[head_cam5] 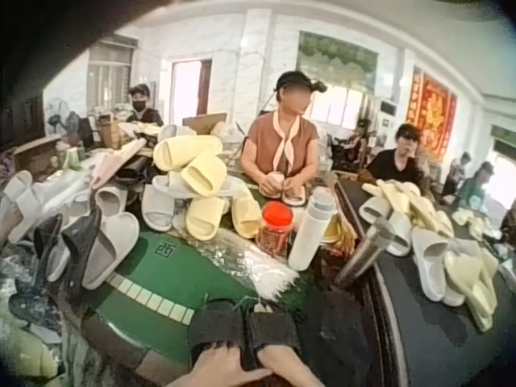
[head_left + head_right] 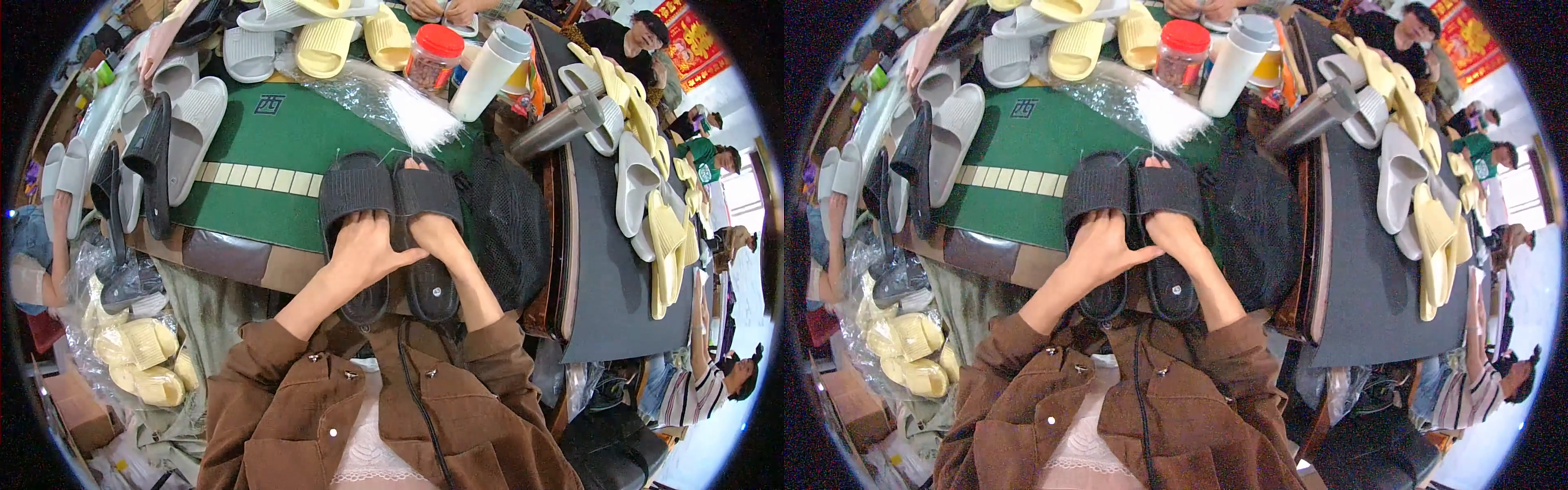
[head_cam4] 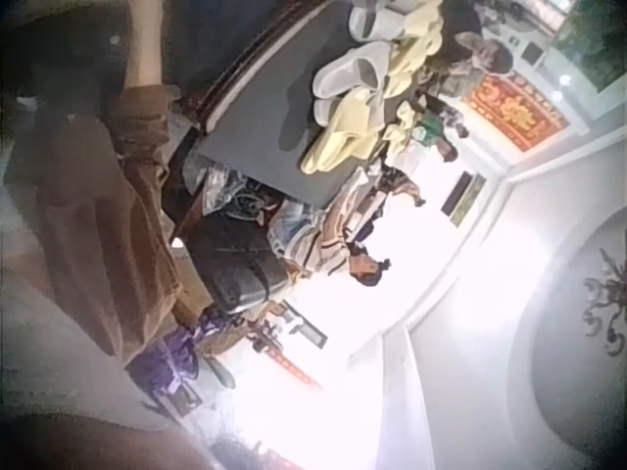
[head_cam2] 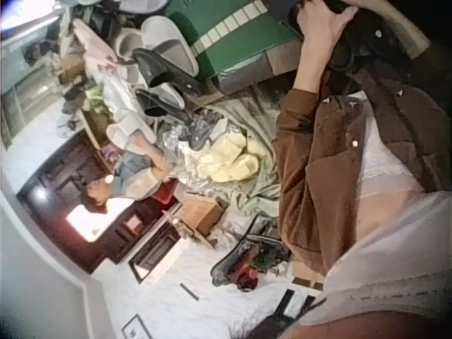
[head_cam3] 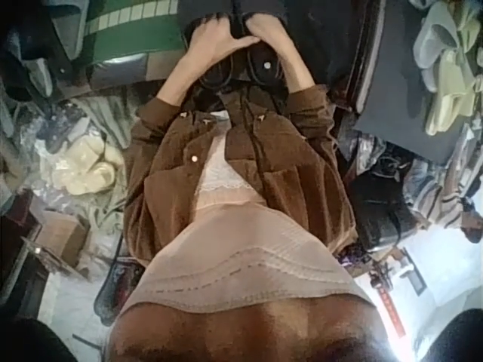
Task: Assembling and finishing various types of slippers and shoes by hand in a workshop.
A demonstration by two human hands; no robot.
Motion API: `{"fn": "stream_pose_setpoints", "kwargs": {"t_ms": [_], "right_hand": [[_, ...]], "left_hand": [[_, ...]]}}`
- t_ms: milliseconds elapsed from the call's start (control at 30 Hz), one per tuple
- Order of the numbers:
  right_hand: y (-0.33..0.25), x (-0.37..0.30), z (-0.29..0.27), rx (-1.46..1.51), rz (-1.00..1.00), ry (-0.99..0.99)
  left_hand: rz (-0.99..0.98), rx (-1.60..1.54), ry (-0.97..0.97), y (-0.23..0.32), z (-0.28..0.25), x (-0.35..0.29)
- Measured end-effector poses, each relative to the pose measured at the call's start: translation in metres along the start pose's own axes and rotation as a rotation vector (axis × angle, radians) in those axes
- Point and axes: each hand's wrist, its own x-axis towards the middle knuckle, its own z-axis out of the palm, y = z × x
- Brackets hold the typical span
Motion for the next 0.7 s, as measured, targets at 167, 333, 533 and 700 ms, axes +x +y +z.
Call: {"fn": "stream_pose_setpoints", "kwargs": {"t_ms": [167,333,533,700], "right_hand": [[-0.002,0.004,-0.001,0.098,0.06,-0.11],[-0.003,-0.002,0.0,0.094,0.057,-0.097],[-0.027,-0.004,-0.028,0.203,0.344,-0.393],[-0.06,-0.026,-0.065,0.311,0.029,-0.058]], "left_hand": [[-0.09,-0.124,-0.101,-0.002,0.003,0.008],[-0.164,-0.141,-0.108,0.002,0.004,0.01],[-0.106,-0.03,0.0,-0.001,0.014,0.004],[-0.073,-0.001,-0.007,-0.003,0.017,-0.004]]}}
